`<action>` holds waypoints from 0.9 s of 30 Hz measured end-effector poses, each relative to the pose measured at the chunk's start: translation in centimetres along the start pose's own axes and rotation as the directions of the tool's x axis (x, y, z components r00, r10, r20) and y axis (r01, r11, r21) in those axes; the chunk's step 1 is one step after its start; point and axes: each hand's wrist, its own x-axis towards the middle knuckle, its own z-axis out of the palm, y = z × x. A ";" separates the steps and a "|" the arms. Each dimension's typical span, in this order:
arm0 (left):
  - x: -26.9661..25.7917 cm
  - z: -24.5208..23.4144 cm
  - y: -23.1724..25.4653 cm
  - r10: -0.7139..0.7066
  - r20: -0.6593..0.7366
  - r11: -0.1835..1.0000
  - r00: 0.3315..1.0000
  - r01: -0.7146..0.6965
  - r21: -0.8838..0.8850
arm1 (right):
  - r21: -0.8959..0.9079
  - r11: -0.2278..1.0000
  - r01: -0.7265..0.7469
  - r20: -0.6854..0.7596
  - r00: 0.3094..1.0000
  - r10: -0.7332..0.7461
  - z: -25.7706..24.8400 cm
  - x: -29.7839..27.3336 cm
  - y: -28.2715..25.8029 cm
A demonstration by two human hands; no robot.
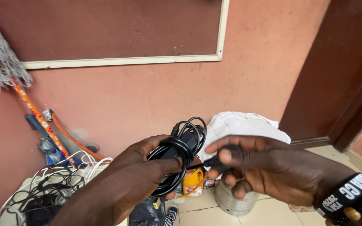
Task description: The person wipes a black power adapter and its cable with a light blue cloth, then coils the cable and secures it with a yellow rubber band. They repeat the process with a second black cable, wiping and coiling it before placing both into a white box containing other cables and adapters.
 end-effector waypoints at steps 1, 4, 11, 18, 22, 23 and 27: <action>0.4 0.1 -0.4 0.038 0.040 0.999 0.998 -0.038 0.009 | -0.033 0.999 0.031 -0.035 0.999 -0.032 -0.1 -0.1 0.0; 1.5 0.8 -0.6 -0.001 0.102 1.000 0.995 -0.001 0.025 | -0.130 0.987 0.091 -0.161 0.981 -0.112 -1.1 -0.5 -0.1; 1.3 1.4 1.8 -0.005 0.123 0.995 0.992 -0.007 0.098 | -0.402 0.914 0.051 -0.375 0.902 -0.216 -3.4 -1.4 -0.8; 0.5 1.3 5.2 0.062 0.131 0.965 0.989 -0.093 0.246 | -0.553 0.821 0.141 -0.321 0.873 -0.366 -5.0 -1.6 -3.6; -0.1 2.4 6.3 0.108 0.141 0.978 0.984 -0.131 0.163 | -0.477 0.873 0.099 -0.320 0.906 -0.277 -5.5 -1.7 -4.3; -0.3 2.7 6.5 0.114 0.156 0.981 0.981 -0.136 0.137 | -0.457 0.878 0.143 -0.276 0.915 -0.293 -5.5 -1.8 -4.4; -0.9 4.8 7.2 0.104 -0.032 0.966 0.994 -0.093 0.241 | -0.292 0.908 0.300 -0.227 0.901 -0.371 -5.6 -1.9 -4.2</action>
